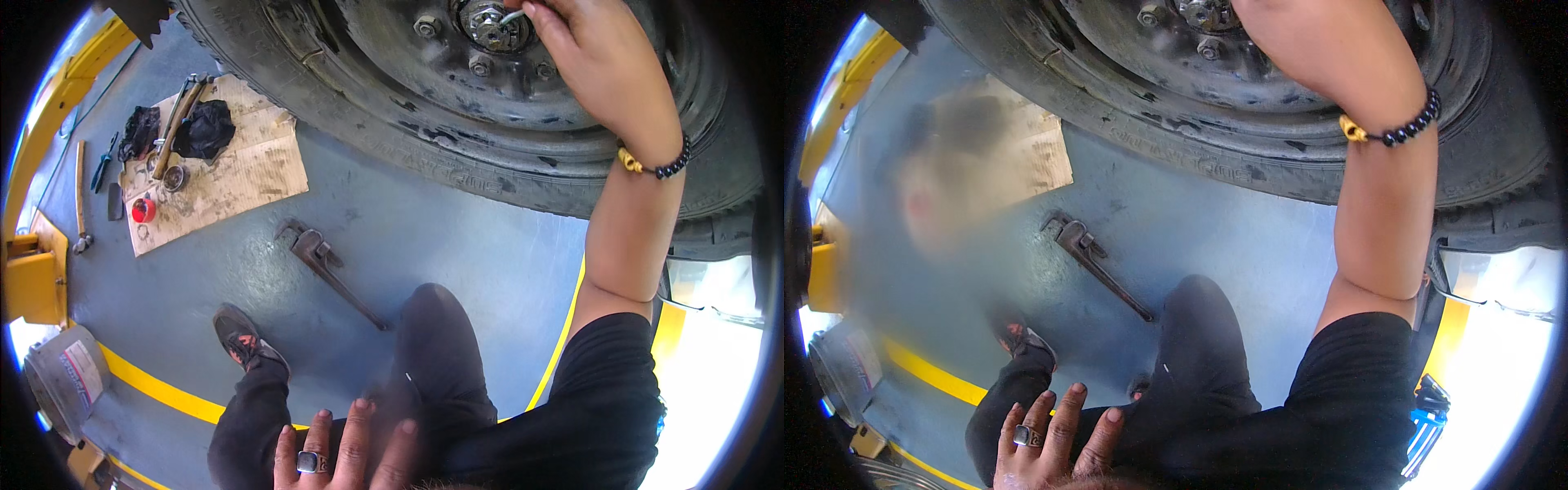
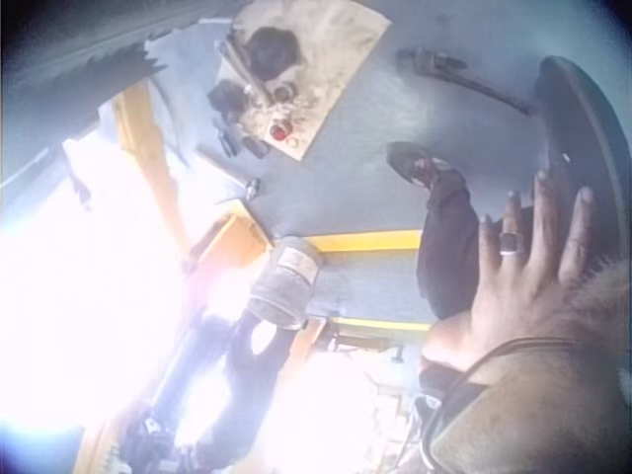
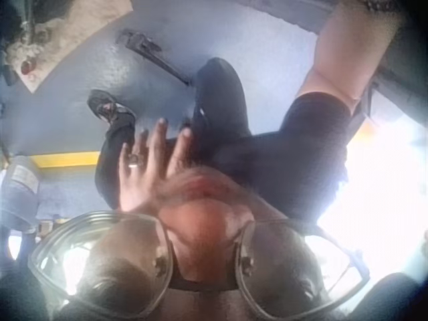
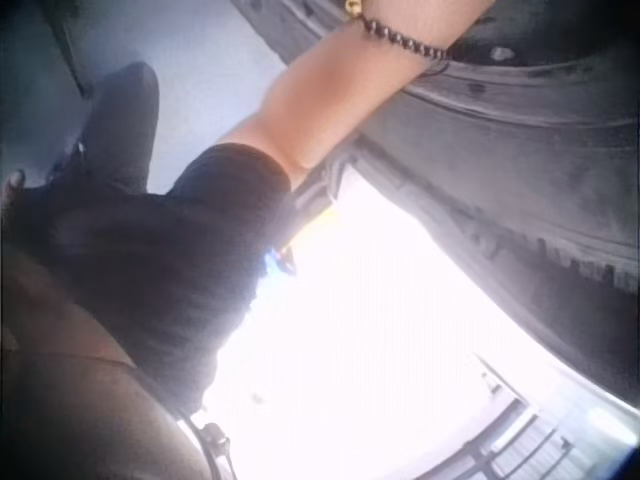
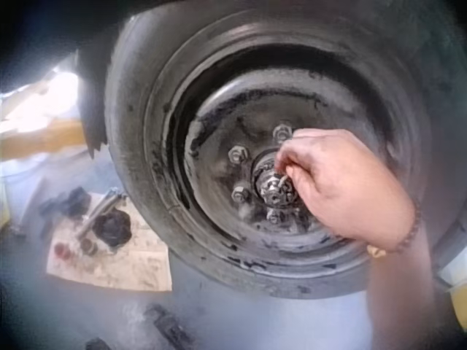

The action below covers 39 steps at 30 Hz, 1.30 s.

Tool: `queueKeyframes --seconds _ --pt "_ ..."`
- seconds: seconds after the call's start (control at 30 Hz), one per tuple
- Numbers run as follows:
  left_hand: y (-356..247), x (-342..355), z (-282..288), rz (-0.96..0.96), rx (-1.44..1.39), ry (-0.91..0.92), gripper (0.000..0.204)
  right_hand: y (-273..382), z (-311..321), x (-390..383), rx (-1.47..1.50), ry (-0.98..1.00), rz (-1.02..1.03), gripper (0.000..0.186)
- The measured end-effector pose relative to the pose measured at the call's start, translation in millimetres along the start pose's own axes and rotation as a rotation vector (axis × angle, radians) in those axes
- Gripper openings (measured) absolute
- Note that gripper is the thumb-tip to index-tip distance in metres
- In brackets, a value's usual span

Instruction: The person works on a vehicle wheel hub while the vehicle is raised on a lift. They use a hammer and a punch to tap components, then use pliers to remove a cotter pin. The person cleans tools with a rag and places them on a cardboard sheet on the floor.

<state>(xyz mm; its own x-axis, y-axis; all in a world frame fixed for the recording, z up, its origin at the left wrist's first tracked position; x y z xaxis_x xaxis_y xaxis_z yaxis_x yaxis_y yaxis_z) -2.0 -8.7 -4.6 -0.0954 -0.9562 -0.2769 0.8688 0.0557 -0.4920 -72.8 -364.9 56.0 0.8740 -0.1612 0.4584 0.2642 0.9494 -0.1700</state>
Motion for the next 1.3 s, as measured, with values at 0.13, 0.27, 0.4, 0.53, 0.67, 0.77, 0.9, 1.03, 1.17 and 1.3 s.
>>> queueKeyframes --seconds 0.13,0.27,0.4,0.53,0.67,0.77,0.9,1.03,1.17,1.3 --pt "0.4 1.3 1.2 -0.026 0.027 0.033 0.080 -6.4 -10.0 0.5 0.015 -0.041 0.036 0.017" --pt "-0.4 7.2 3.2 -0.028 0.027 0.059 0.082 -1.4 -6.4 -0.6 -0.154 0.155 -0.171 0.021" --pt "5.6 5.4 2.7 -0.072 -0.040 -0.006 0.088 15.0 1.4 -20.1 0.051 -0.066 -0.154 0.020" --pt "6.9 11.2 2.6 -0.005 -0.030 -0.073 0.093 88.9 -85.2 -58.1 0.676 -0.060 -0.521 0.013" --pt "8.9 6.4 2.0 -0.044 0.006 -0.125 0.091 158.2 -351.8 -148.7 0.817 0.144 -0.944 0.013" --pt "10.0 4.0 -4.2 -0.009 -0.016 -0.140 0.087 209.7 -492.0 -168.9 0.832 0.200 -1.110 0.022" --pt "14.0 2.6 -11.3 0.135 -0.063 -0.106 0.089 235.6 -497.7 -157.2 0.713 0.267 -1.158 0.048" --pt "23.2 -7.6 -16.4 0.170 -0.077 -0.006 0.096 276.9 -411.7 -255.0 0.415 0.305 -1.067 0.078" --pt "18.7 -2.9 -17.8 0.081 -0.020 0.015 0.098 318.1 -354.7 -359.4 0.303 0.557 -0.878 0.097" --pt "1.4 0.0 -25.0 -0.017 0.150 -0.018 0.090 310.9 -366.7 -351.6 0.288 0.688 -1.325 0.095"
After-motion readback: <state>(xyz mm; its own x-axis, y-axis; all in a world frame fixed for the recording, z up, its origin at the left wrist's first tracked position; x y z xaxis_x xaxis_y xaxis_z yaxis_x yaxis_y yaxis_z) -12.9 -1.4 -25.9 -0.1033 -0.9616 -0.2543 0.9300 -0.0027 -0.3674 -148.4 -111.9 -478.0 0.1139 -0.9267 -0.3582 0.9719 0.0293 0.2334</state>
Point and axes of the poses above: each hand's wrist, its own x-axis towards the middle knuckle, its own z-axis out of the back of the hand, y = z × x, the point moved 1 cm from there along x, towards the middle knuckle, and after that the axes turned 13 degrees about -y, right-handed, at the moved point
